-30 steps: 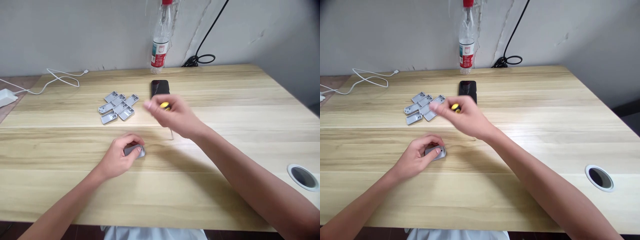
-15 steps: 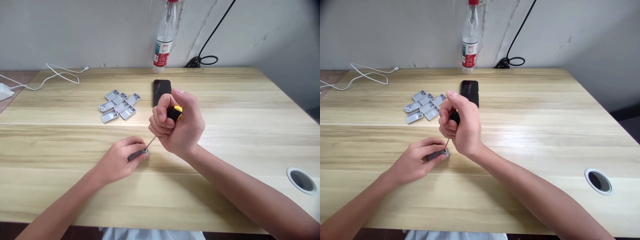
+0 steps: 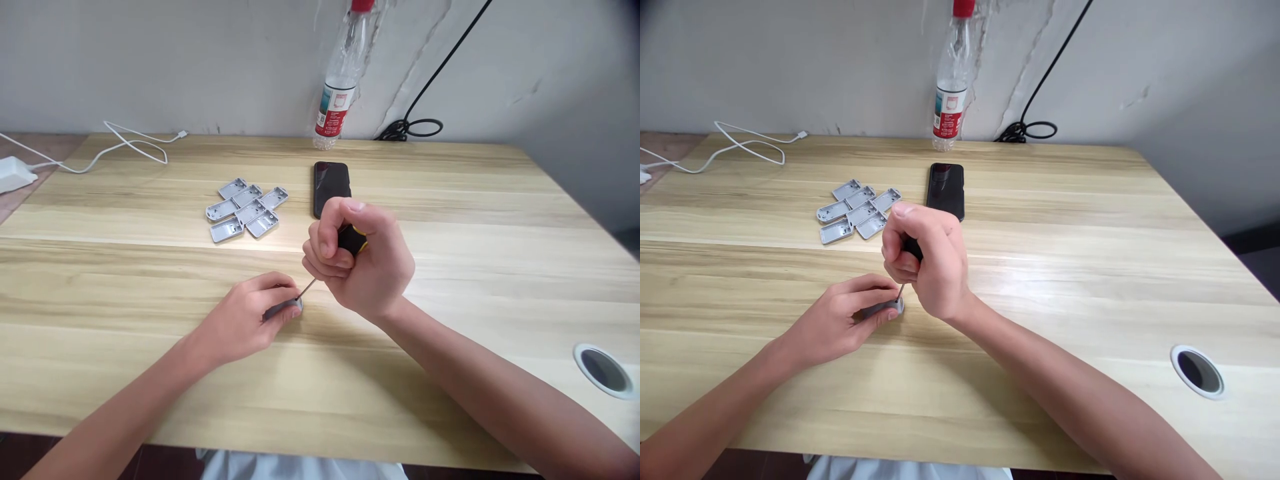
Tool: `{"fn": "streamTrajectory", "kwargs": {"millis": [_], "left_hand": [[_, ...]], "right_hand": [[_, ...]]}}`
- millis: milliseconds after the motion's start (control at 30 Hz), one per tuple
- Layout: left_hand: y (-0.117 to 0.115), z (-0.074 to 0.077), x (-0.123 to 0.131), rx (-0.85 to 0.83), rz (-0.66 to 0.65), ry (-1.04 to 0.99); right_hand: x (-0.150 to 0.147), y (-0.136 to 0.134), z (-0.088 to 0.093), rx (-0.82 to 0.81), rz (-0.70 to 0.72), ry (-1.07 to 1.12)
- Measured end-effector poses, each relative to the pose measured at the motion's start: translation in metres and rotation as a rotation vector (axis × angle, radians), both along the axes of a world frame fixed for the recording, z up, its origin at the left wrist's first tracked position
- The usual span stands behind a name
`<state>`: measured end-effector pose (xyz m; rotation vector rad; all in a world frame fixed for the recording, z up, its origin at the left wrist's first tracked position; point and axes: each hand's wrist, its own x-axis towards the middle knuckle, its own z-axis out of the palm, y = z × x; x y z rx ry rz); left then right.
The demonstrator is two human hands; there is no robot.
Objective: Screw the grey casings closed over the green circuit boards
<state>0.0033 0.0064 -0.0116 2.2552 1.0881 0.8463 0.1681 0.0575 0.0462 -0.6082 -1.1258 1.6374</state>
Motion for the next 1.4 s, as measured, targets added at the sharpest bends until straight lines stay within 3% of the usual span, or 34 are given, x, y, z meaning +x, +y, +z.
{"fn": "streamTrajectory", "kwargs": {"millis": [300,400,467,600,700,800,933,1167,1400], "left_hand": [[-0.001,0.001,0.001,-0.038,0.006,-0.010],[-0.002,0.002,0.001,-0.054,-0.001,-0.005],[-0.001,0.002,-0.001,-0.061,-0.006,0.009],[0.005,0.002,-0.010,-0.046,-0.004,0.039],[0.011,0.000,-0.018,-0.028,-0.003,0.021],[0.016,-0.002,-0.021,-0.007,-0.014,0.002],[0.019,-0.004,-0.021,-0.008,-0.028,-0.015],[0.023,-0.008,-0.022,-0.023,-0.018,-0.069],[0.021,-0.010,-0.023,-0.056,0.045,-0.095]], "right_hand": [[0.000,-0.008,-0.003,0.082,0.033,-0.025],[0.004,-0.009,-0.004,0.181,0.054,-0.065],[0.009,-0.006,-0.003,0.344,0.087,-0.207],[0.023,0.001,0.007,0.837,0.165,-0.581],[0.031,-0.001,0.020,1.022,0.179,-0.810],[0.034,-0.006,0.030,1.072,0.190,-0.990],[0.030,-0.005,0.033,1.093,0.063,-1.147],[0.031,0.004,0.034,1.037,0.111,-1.106],[0.037,0.018,0.029,0.923,0.002,-1.159]]}}
